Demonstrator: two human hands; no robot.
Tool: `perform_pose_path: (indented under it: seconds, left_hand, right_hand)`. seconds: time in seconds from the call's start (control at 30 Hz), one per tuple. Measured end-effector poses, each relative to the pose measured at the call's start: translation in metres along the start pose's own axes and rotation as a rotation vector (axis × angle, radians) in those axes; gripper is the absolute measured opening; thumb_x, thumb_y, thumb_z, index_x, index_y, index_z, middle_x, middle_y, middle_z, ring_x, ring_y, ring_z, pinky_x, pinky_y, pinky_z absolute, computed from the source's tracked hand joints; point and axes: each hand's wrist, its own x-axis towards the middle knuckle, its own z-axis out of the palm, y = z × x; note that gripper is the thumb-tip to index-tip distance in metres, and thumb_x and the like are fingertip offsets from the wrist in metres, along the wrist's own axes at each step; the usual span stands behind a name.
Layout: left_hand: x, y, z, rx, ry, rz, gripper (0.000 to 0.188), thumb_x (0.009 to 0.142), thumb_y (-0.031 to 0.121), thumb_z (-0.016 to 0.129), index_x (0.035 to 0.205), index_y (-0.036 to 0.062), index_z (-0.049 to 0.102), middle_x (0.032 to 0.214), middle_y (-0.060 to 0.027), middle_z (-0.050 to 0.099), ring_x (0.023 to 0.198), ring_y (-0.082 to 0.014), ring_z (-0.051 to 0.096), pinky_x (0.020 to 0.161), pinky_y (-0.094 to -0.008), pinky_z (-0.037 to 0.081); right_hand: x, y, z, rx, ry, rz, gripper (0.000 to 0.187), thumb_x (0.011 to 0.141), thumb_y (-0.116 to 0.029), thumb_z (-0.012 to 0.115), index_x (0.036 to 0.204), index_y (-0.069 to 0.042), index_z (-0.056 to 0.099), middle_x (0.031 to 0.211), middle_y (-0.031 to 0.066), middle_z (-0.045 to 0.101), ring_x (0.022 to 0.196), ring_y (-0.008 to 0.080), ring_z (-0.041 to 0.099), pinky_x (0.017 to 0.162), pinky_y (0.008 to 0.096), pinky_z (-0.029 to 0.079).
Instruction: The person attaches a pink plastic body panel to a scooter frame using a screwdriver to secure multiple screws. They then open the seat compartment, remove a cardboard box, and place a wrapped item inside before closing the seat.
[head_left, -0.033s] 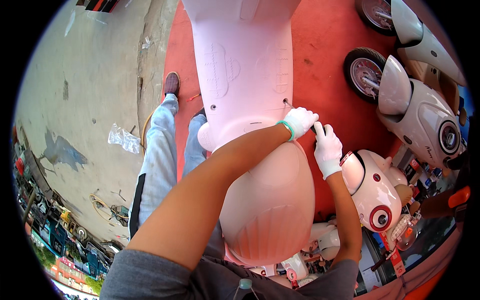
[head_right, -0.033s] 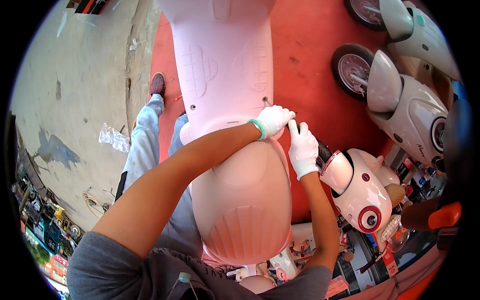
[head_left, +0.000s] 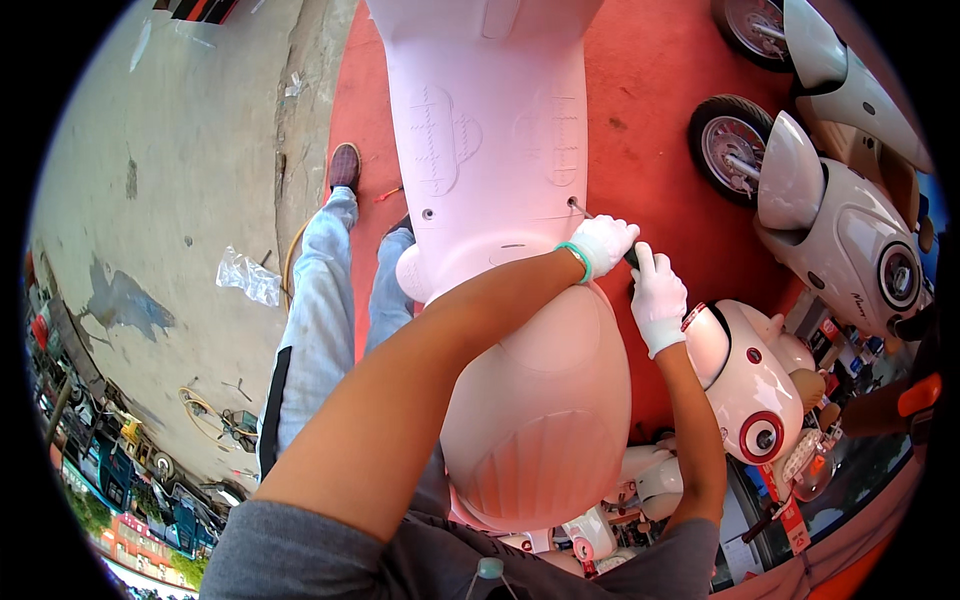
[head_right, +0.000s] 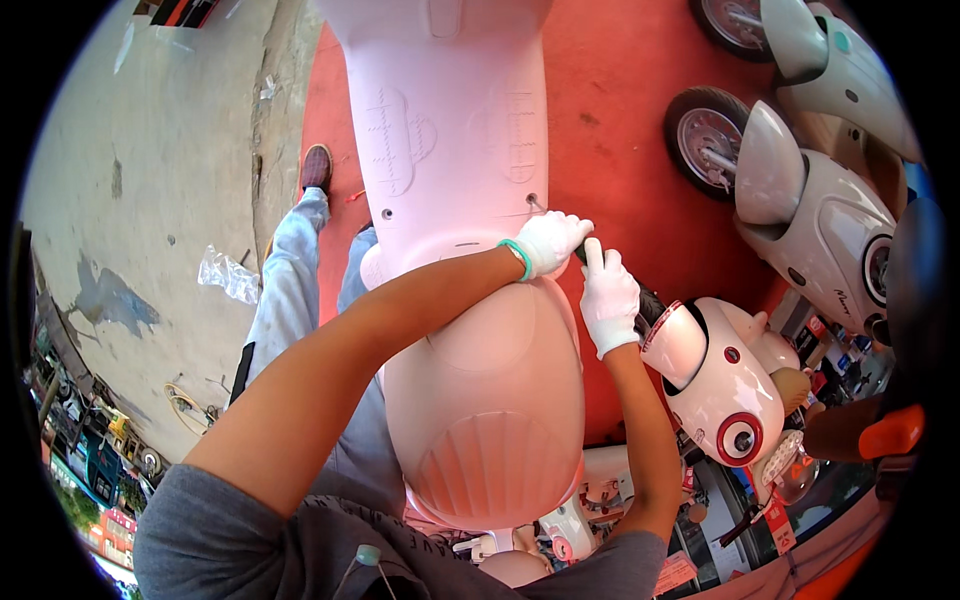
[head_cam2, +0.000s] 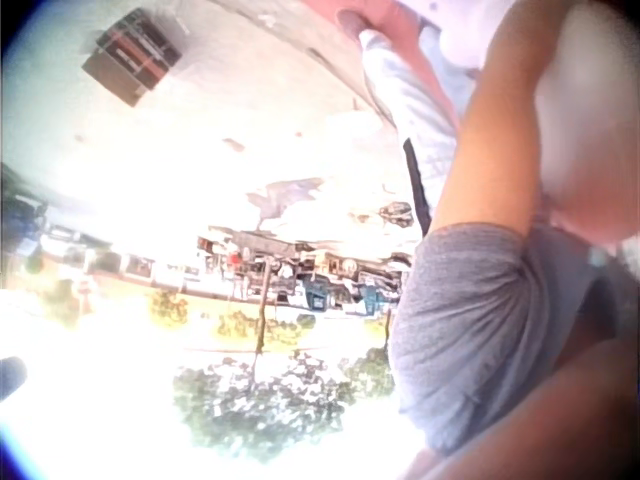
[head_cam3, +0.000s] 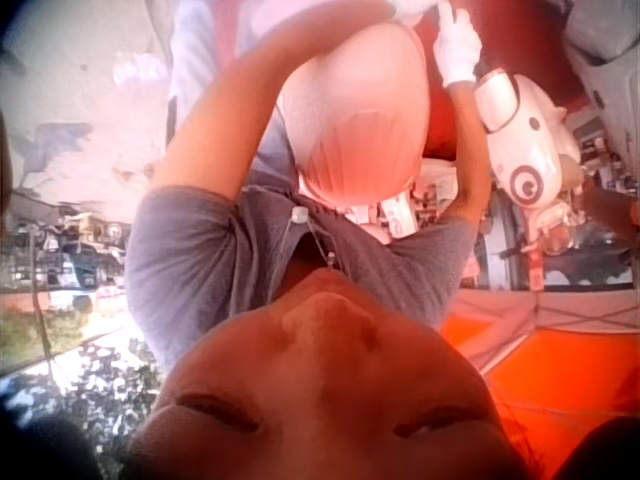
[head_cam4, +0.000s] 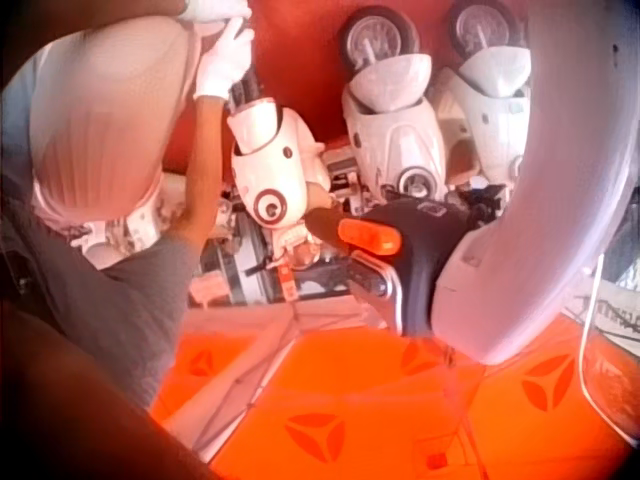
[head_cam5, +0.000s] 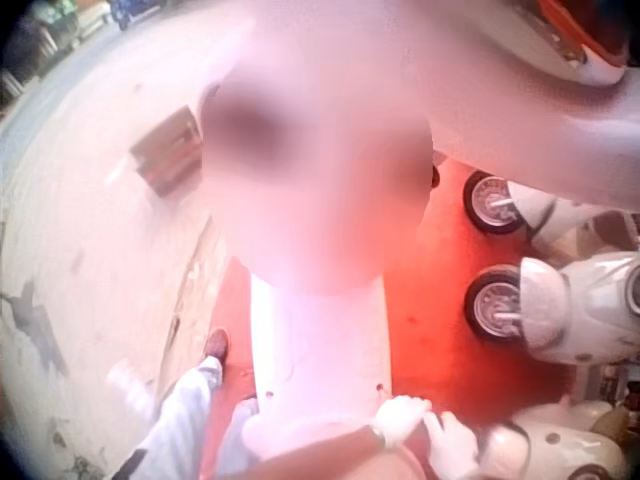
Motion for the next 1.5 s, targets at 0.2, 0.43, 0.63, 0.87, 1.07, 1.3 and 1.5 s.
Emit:
perform_pose_path:
  seconds: [0.2,0.43,0.63,0.87,1.07,1.3,1.5]
  left_hand:
    - [0.002,0.002,-0.002,-0.113,-0.057,-0.055,0.034,0.074,0.008,0.064,0.107,0.0102,0.054,0.106,-0.0112,0.058,0.095,-0.0300,0.060,0.076,-0.0400,0.049]
    - [-0.004,-0.001,-0.001,-0.257,0.009,0.018,0.035,0.073,0.001,0.063,0.106,0.0105,0.053,0.107,-0.0126,0.055,0.096,-0.0323,0.058,0.079,-0.0408,0.048]
    - [-0.006,-0.006,0.010,-0.251,0.096,-0.052,0.030,0.074,0.007,0.064,0.103,0.0113,0.056,0.100,-0.0115,0.057,0.091,-0.0308,0.059,0.077,-0.0400,0.048]
    - [-0.003,-0.008,0.009,-0.211,0.127,-0.016,0.030,0.074,0.005,0.063,0.102,0.0104,0.056,0.105,-0.0112,0.055,0.092,-0.0312,0.059,0.076,-0.0406,0.048]
    - [0.001,0.003,-0.003,-0.183,0.042,-0.082,0.031,0.072,0.000,0.060,0.101,0.0102,0.058,0.105,-0.0109,0.055,0.092,-0.0314,0.059,0.075,-0.0413,0.049]
    - [-0.004,-0.001,0.000,-0.231,0.050,-0.037,0.031,0.071,-0.001,0.059,0.098,0.0126,0.061,0.096,-0.0078,0.060,0.091,-0.0288,0.059,0.077,-0.0386,0.049]
    - [-0.007,-0.006,0.005,-0.199,0.068,-0.045,0.025,0.072,0.001,0.059,0.093,0.0133,0.063,0.090,-0.0078,0.061,0.088,-0.0280,0.060,0.074,-0.0387,0.049]
  right_hand:
    - [0.009,0.003,0.002,0.399,-0.014,0.299,0.031,0.091,-0.034,0.051,0.102,-0.005,0.055,0.098,0.0181,0.062,0.078,0.0376,0.062,0.067,0.0456,0.049]
    - [0.025,-0.010,-0.021,0.797,-0.189,0.641,0.035,0.094,-0.033,0.045,0.084,-0.001,0.057,0.058,0.0144,0.054,0.060,0.0332,0.059,0.060,0.0435,0.049]
    - [0.023,0.001,0.005,0.522,0.105,0.270,0.046,0.094,-0.040,0.045,0.071,-0.002,0.057,0.052,0.0144,0.054,0.042,0.0256,0.052,0.048,0.0360,0.047]
    - [0.015,-0.004,-0.004,0.226,0.095,0.179,0.050,0.092,-0.046,0.041,0.081,0.001,0.056,0.066,0.0178,0.061,0.067,0.0393,0.062,0.064,0.0483,0.049]
    - [0.022,0.013,0.003,0.515,-0.193,0.500,0.048,0.088,-0.047,0.050,0.082,0.000,0.056,0.073,0.0168,0.063,0.072,0.0337,0.062,0.062,0.0436,0.049]
    - [0.029,0.029,-0.008,1.016,-0.576,0.771,0.048,0.086,-0.047,0.055,0.089,0.000,0.057,0.065,0.0150,0.059,0.052,0.0251,0.059,0.050,0.0355,0.048]
    - [0.028,0.016,-0.003,0.588,-0.338,0.317,0.041,0.092,-0.041,0.047,0.102,-0.001,0.051,0.077,0.0157,0.058,0.054,0.0214,0.056,0.046,0.0325,0.046]
